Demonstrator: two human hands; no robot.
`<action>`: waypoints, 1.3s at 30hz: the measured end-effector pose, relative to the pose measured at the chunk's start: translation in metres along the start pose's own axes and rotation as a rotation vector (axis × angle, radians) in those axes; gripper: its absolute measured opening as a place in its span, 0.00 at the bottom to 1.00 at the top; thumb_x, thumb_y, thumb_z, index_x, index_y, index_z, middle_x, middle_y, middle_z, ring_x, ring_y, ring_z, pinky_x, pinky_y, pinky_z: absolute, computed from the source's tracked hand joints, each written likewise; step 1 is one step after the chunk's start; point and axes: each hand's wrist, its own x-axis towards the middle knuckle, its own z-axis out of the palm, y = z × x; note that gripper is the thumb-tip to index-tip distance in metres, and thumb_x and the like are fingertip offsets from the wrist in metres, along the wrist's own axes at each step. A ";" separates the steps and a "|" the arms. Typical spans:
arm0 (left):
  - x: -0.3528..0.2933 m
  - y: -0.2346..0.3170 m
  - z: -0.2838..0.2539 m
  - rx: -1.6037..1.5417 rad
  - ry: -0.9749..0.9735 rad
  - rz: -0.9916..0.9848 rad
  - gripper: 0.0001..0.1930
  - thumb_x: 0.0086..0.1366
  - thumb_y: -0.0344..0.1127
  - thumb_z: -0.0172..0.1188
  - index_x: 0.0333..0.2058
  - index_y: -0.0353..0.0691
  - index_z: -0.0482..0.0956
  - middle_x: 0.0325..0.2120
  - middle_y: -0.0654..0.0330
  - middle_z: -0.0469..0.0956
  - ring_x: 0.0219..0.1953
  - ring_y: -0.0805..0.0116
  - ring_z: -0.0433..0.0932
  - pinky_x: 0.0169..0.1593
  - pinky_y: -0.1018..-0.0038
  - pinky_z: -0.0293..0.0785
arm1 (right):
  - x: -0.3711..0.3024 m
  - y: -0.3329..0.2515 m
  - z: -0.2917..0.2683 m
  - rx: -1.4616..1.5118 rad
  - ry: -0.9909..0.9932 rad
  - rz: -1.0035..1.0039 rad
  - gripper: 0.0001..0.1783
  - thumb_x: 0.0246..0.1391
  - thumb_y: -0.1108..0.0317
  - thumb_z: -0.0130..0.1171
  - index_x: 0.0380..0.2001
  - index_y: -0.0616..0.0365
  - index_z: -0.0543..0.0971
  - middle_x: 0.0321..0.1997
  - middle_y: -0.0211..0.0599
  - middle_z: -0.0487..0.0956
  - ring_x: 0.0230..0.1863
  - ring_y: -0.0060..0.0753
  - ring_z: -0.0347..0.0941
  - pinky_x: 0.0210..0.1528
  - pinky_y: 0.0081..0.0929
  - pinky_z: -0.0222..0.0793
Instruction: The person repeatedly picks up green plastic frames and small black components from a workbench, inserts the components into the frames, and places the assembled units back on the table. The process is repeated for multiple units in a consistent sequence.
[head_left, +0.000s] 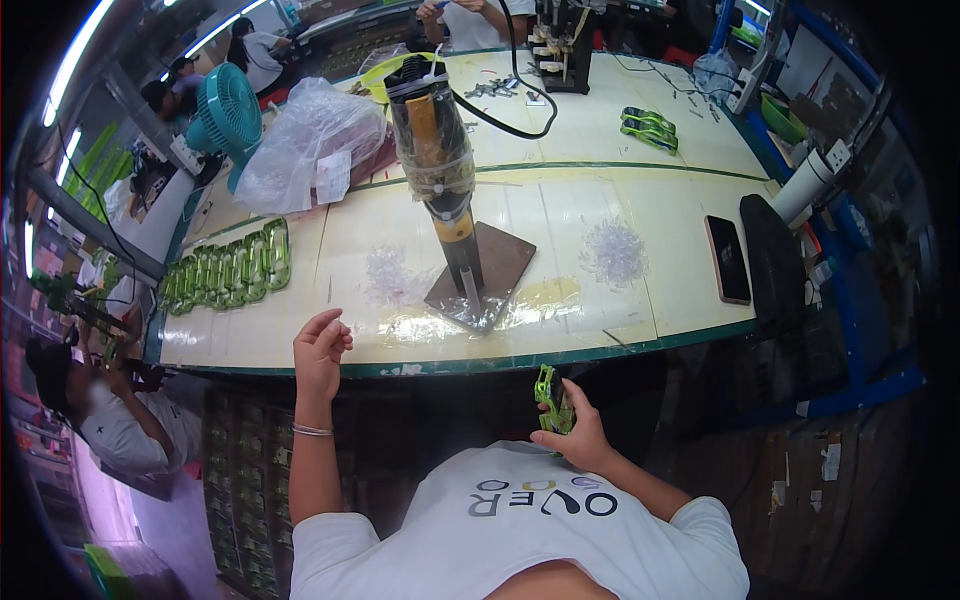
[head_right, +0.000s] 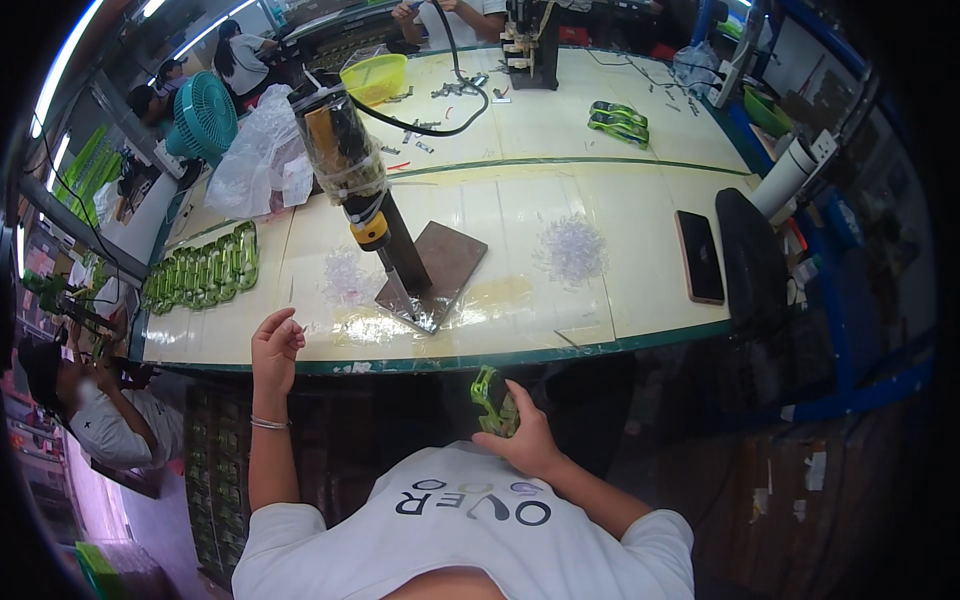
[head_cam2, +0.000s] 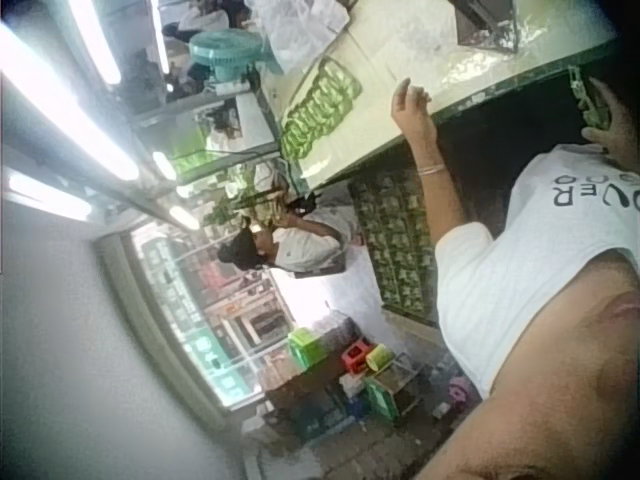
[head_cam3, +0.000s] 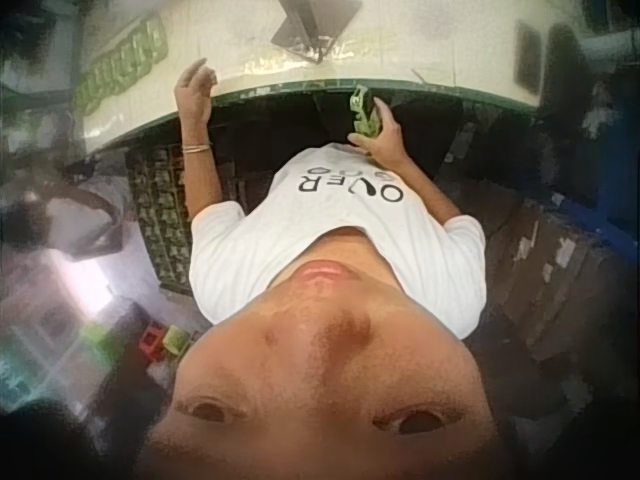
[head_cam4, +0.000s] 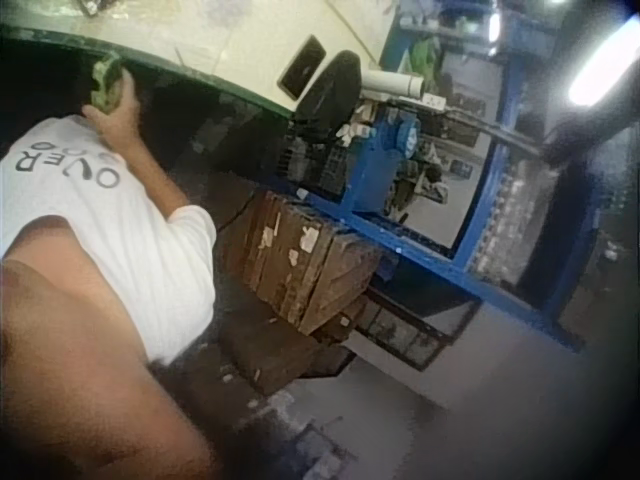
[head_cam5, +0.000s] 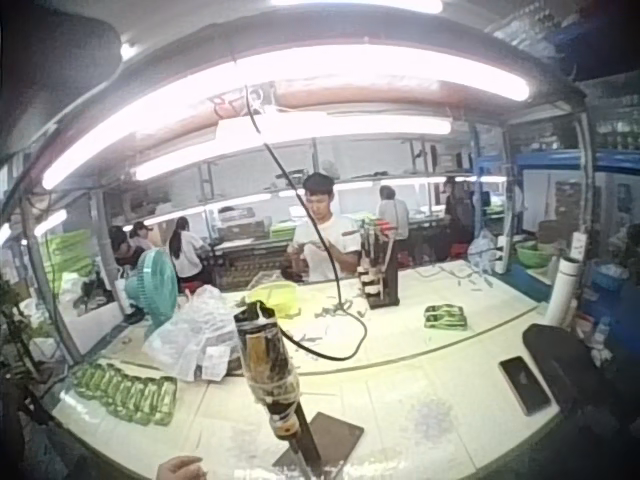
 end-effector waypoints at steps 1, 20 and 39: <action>-0.004 0.000 0.002 -0.025 0.008 0.001 0.10 0.55 0.24 0.50 0.38 0.28 0.69 0.22 0.58 0.72 0.24 0.74 0.71 0.29 0.81 0.69 | 0.001 -0.003 0.001 0.012 -0.012 0.009 0.43 0.32 0.66 0.67 0.51 0.66 0.56 0.41 0.42 0.71 0.42 0.26 0.67 0.46 0.22 0.62; -0.088 0.015 0.092 -0.072 -0.450 0.126 0.10 0.52 0.22 0.53 0.35 0.27 0.73 0.20 0.55 0.74 0.21 0.71 0.73 0.26 0.80 0.70 | 0.022 -0.069 0.008 -0.345 -0.119 -0.373 0.41 0.27 0.68 0.66 0.49 0.61 0.60 0.37 0.45 0.72 0.36 0.38 0.72 0.39 0.26 0.67; -0.096 0.013 0.109 0.696 -0.577 0.758 0.15 0.40 0.23 0.62 0.32 0.35 0.76 0.20 0.59 0.67 0.23 0.67 0.67 0.26 0.76 0.63 | 0.022 -0.072 0.007 -0.442 -0.066 -0.511 0.40 0.25 0.67 0.66 0.48 0.60 0.62 0.37 0.45 0.71 0.33 0.40 0.71 0.36 0.28 0.68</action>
